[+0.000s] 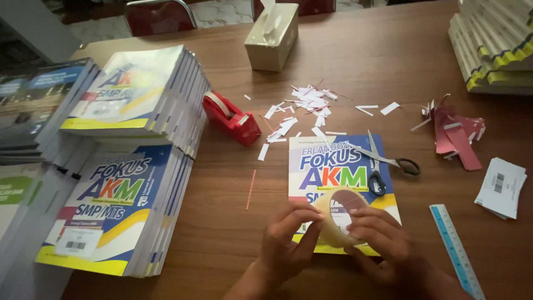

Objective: The person cuts a barcode label with scissors and places it on a book cover. They then apply tape over the label to secure it, trimming the excess tape with scissors.

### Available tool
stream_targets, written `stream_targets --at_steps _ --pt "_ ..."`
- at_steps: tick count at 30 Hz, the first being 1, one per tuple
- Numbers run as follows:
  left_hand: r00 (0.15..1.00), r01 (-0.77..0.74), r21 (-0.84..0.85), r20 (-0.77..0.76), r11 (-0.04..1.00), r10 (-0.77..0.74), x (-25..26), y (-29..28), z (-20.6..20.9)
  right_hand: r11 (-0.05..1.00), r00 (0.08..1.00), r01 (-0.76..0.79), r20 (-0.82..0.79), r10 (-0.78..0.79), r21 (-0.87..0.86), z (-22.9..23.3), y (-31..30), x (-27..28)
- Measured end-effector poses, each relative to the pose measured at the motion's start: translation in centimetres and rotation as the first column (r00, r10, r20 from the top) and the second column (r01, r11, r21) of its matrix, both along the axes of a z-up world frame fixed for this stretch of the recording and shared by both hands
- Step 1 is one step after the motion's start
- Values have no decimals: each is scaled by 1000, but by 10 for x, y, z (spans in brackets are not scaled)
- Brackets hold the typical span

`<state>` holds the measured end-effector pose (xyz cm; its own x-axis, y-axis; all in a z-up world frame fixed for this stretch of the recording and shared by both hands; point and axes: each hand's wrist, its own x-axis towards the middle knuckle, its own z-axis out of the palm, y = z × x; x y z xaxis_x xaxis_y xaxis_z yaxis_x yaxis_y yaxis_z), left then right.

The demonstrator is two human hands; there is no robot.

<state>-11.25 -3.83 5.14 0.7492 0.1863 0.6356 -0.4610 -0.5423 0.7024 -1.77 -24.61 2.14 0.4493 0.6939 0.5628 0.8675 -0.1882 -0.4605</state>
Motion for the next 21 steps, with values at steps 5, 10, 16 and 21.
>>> stream_targets --at_steps 5,10,16,21 --pt "993 -1 -51 -116 999 -5 -3 -4 -6 997 993 -72 -90 70 -20 -4 -6 -9" --pt "995 -21 57 -94 998 26 -6 -10 1 982 962 -180 -198 189 66 11 -4 -23" --pt "991 -48 77 -119 996 57 -14 -11 8 998 996 67 -63 -68 -7 19 -6 -23" --pt "995 -32 37 -94 999 35 -21 -16 19 926 946 298 -59 -320 -233 31 -11 -21"
